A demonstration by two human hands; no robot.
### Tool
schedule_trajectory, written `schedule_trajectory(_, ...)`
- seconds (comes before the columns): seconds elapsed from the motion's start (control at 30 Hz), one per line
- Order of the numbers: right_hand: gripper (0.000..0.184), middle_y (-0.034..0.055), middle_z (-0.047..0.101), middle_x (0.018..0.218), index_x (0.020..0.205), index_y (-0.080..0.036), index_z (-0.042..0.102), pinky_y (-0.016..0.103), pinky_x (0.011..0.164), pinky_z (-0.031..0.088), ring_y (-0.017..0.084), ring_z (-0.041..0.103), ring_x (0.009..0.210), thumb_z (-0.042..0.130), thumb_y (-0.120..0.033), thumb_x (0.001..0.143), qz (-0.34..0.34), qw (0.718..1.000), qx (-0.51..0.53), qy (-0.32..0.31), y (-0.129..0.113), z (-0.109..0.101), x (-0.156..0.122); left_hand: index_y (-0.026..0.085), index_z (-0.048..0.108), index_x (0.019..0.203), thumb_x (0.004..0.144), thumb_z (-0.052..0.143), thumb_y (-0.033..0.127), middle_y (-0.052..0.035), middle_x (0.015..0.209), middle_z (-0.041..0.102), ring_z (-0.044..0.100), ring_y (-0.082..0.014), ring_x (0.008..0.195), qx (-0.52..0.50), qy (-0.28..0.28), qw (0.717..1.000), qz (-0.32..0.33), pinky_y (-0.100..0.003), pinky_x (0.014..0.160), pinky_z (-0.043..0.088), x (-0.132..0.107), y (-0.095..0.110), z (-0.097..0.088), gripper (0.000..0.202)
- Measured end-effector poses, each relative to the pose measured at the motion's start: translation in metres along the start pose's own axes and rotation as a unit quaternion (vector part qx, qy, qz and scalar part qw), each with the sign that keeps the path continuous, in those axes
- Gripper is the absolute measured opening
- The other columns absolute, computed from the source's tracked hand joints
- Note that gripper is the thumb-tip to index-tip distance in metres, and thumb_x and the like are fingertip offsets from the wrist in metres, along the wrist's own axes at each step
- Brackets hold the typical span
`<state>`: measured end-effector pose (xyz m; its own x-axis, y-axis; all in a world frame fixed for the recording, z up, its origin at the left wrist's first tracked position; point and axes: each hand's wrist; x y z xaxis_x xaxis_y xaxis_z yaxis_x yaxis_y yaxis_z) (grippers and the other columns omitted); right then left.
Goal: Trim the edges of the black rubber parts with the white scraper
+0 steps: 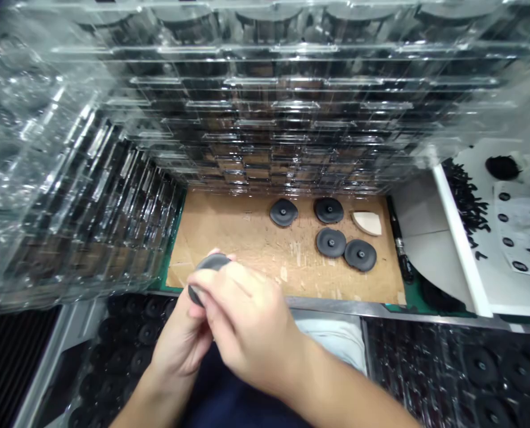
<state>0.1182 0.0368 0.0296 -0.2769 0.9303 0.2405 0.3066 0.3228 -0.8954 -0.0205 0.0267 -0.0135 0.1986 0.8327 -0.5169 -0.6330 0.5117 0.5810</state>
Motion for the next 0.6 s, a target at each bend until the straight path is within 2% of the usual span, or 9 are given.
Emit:
schedule_trajectory(0.07,0.021,0.0032,0.068,0.083,0.099,-0.016,0.066,0.022,0.065,0.050,0.012,0.061,0.072,0.049,-0.012,0.088,0.051,0.997,0.037,-0.032,0.007,-0.002,-0.011,0.027,0.069,0.105,0.045,0.089,0.027,-0.0012,0.103,0.072,0.067,-0.0186,0.095,-0.006,0.001,1.000,0.001,-0.023,0.085,0.052,0.000,0.002,0.000,0.063)
schedule_trajectory(0.13,0.018,-0.0001,0.068,0.077,0.091,-0.021,0.069,0.021,0.059,0.049,0.011,0.062,0.067,0.052,-0.017,0.088,0.139,0.985,0.053,-0.092,0.021,-0.007,-0.028,0.027,0.069,0.105,0.043,0.089,0.030,-0.0013,0.103,0.072,0.069,-0.0186,0.090,-0.017,-0.003,1.000,-0.001,-0.025,0.085,0.053,0.001,0.004,-0.001,0.066)
schedule_trajectory(0.17,0.017,-0.0001,0.070,0.078,0.088,-0.022,0.070,0.022,0.059,0.049,0.013,0.063,0.067,0.053,-0.020,0.087,0.181,0.978,0.047,-0.097,0.029,-0.010,-0.037,0.027,0.069,0.105,0.043,0.089,0.030,-0.0010,0.103,0.072,0.069,-0.0182,0.087,-0.020,-0.004,1.000,-0.001,-0.026,0.084,0.053,0.002,0.004,-0.001,0.065)
schedule_trajectory(0.23,0.017,0.0022,0.072,0.084,0.088,-0.022,0.070,0.025,0.061,0.051,0.016,0.066,0.073,0.054,-0.026,0.087,0.254,0.966,0.017,-0.053,0.043,-0.017,-0.052,0.028,0.069,0.105,0.043,0.089,0.031,-0.0007,0.104,0.072,0.070,-0.0174,0.084,-0.020,-0.012,1.000,0.003,-0.026,0.084,0.053,0.003,0.004,0.000,0.066)
schedule_trajectory(0.3,0.018,0.0036,0.072,0.092,0.093,-0.022,0.070,0.025,0.060,0.051,0.018,0.066,0.078,0.055,-0.029,0.088,0.276,0.961,-0.009,0.005,0.046,-0.022,-0.059,0.028,0.068,0.106,0.043,0.089,0.031,-0.0014,0.105,0.071,0.069,-0.0178,0.085,-0.015,-0.022,1.000,0.001,-0.025,0.083,0.053,0.004,0.002,0.002,0.067)
schedule_trajectory(0.37,0.016,0.0020,0.071,0.097,0.097,-0.026,0.068,0.023,0.059,0.050,0.017,0.066,0.082,0.055,-0.028,0.088,0.240,0.969,-0.016,0.049,0.036,-0.025,-0.055,0.028,0.069,0.106,0.043,0.089,0.032,-0.0021,0.106,0.071,0.068,-0.0193,0.090,-0.010,-0.026,1.000,-0.003,-0.025,0.083,0.053,0.004,-0.001,0.006,0.066)
schedule_trajectory(0.47,0.019,0.0006,0.070,0.096,0.103,-0.026,0.065,0.021,0.066,0.050,0.014,0.064,0.087,0.055,-0.018,0.089,0.107,0.992,-0.011,0.070,0.013,-0.023,-0.036,0.027,0.069,0.104,0.048,0.088,0.029,-0.0013,0.105,0.071,0.066,-0.0181,0.095,0.006,-0.014,1.000,-0.009,-0.022,0.083,0.051,0.001,-0.001,0.011,0.059)
schedule_trajectory(0.53,0.021,0.0030,0.070,0.092,0.104,-0.020,0.064,0.023,0.072,0.050,0.013,0.063,0.082,0.052,-0.012,0.089,0.011,0.999,-0.005,0.039,0.003,-0.020,-0.022,0.027,0.069,0.106,0.052,0.086,0.023,-0.0007,0.103,0.071,0.065,-0.0166,0.095,0.023,-0.002,1.000,-0.014,-0.020,0.081,0.051,-0.001,-0.001,0.012,0.057)
schedule_trajectory(0.6,0.020,0.0043,0.069,0.087,0.102,-0.015,0.064,0.023,0.071,0.049,0.012,0.061,0.077,0.050,-0.009,0.089,-0.015,1.000,-0.010,-0.022,0.002,-0.017,-0.013,0.027,0.068,0.107,0.053,0.085,0.016,0.0000,0.102,0.072,0.065,-0.0157,0.093,0.035,0.010,0.999,-0.016,-0.019,0.079,0.051,-0.003,-0.001,0.010,0.058)
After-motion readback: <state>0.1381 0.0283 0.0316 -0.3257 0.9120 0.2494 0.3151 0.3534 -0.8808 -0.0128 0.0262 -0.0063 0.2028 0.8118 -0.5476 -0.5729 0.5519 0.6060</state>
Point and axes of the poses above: each hand's wrist, its own x-axis towards the middle knuckle, its own z-axis out of the palm, y = z × x
